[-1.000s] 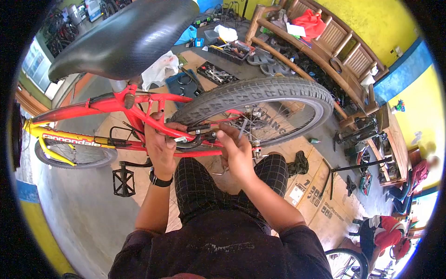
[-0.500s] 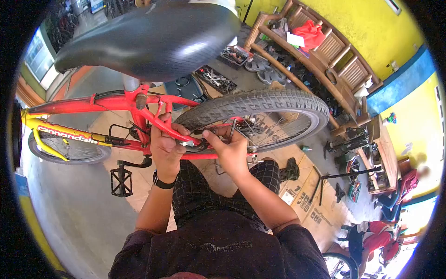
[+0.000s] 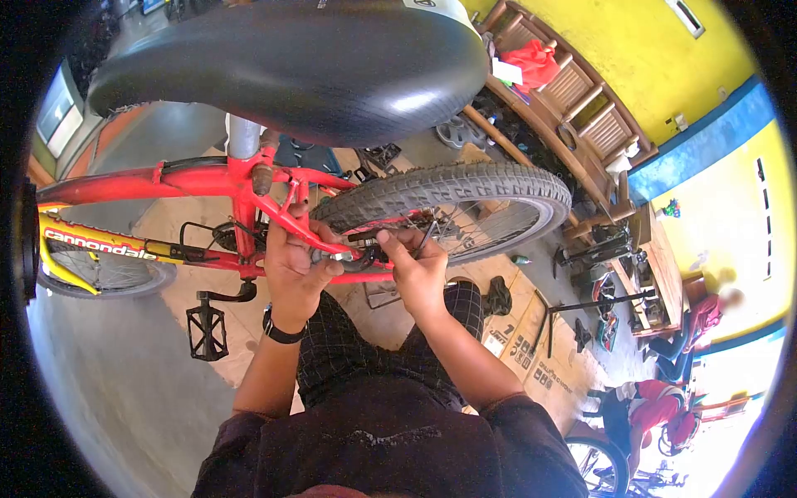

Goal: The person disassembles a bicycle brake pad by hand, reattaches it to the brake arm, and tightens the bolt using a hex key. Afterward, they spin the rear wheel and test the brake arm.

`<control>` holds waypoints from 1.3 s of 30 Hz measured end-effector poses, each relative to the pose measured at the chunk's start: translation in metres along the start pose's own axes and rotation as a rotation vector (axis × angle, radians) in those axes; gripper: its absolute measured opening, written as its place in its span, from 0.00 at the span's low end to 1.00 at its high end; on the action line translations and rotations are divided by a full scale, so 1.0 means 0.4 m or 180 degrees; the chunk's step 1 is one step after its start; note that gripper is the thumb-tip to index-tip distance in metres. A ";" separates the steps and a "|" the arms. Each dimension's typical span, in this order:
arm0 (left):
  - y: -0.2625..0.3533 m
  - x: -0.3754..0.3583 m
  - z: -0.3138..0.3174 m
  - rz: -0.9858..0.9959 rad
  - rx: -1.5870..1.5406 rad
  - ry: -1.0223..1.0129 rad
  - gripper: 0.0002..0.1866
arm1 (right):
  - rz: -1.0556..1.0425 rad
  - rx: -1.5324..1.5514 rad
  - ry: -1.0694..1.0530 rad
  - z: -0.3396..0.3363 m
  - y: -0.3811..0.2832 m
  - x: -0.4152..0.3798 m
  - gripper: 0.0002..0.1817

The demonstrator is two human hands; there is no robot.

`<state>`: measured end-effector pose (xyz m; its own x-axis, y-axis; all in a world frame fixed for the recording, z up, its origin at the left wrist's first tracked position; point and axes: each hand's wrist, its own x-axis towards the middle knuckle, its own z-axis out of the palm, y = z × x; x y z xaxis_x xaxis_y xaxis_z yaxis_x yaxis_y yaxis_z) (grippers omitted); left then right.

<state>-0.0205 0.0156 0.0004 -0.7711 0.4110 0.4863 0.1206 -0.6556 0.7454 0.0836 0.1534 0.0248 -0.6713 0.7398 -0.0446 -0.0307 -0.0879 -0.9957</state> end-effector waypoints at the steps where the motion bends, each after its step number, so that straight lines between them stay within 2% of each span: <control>1: 0.004 0.004 0.007 -0.0051 -0.0003 0.0202 0.40 | 0.0048 0.0038 -0.0010 -0.002 0.002 0.001 0.13; 3: 0.012 0.015 0.034 -0.0154 -0.0004 0.0612 0.37 | 0.0322 0.0379 -0.0058 -0.003 0.004 0.004 0.13; 6: 0.004 0.025 0.042 -0.0207 0.0199 0.0853 0.30 | 0.0619 0.0761 -0.0097 0.000 0.006 0.007 0.11; 10: 0.000 0.047 0.060 -0.0392 0.0174 0.1259 0.16 | 0.0784 0.1091 -0.0166 -0.001 0.020 0.011 0.09; 12: 0.001 0.061 0.072 -0.0379 -0.0035 0.1365 0.14 | 0.0822 0.1194 -0.0180 -0.003 0.027 0.016 0.07; 15: 0.011 0.073 0.091 -0.0467 0.0120 0.1598 0.16 | 0.0846 0.1372 -0.0391 -0.021 0.044 0.017 0.04; 19: 0.001 0.060 0.080 -0.0367 0.0128 0.1431 0.15 | 0.0892 0.1689 -0.0758 -0.040 0.055 0.011 0.13; 21: -0.011 0.047 0.061 -0.0222 0.0280 0.1242 0.14 | 0.0697 0.1391 -0.1078 -0.056 0.071 0.009 0.18; 24: 0.012 0.024 0.058 -0.0056 0.0168 0.0765 0.23 | 0.0318 0.0996 -0.1379 -0.070 0.086 0.010 0.25; 25: 0.000 0.010 0.044 -0.0063 -0.0012 0.0471 0.34 | 0.0211 0.0793 -0.1360 -0.065 0.083 0.007 0.25; 28: 0.010 -0.015 0.069 0.0382 0.0266 0.0762 0.38 | -0.0065 0.0593 -0.1384 -0.066 0.095 0.006 0.26; 29: -0.004 -0.029 0.064 0.0678 0.0702 0.1005 0.41 | -0.0179 0.0550 -0.1384 -0.064 0.092 0.006 0.26; 32: -0.009 -0.097 0.013 0.0526 0.1601 0.0787 0.33 | -0.0286 0.0318 -0.1442 -0.072 0.094 0.011 0.26; 35: 0.046 -0.095 0.017 -0.0827 0.1213 -0.0066 0.22 | -0.0028 -0.0114 -0.1525 -0.098 0.096 0.020 0.27; 39: 0.037 -0.085 0.034 -0.0480 0.1109 -0.0273 0.16 | -0.0244 -0.0016 -0.1666 -0.096 0.093 0.028 0.28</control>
<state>0.0162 0.0005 0.0011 -0.7431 0.5476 0.3846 0.2262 -0.3354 0.9145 0.1034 0.1841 -0.0157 -0.9472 0.3119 0.0739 -0.0916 -0.0424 -0.9949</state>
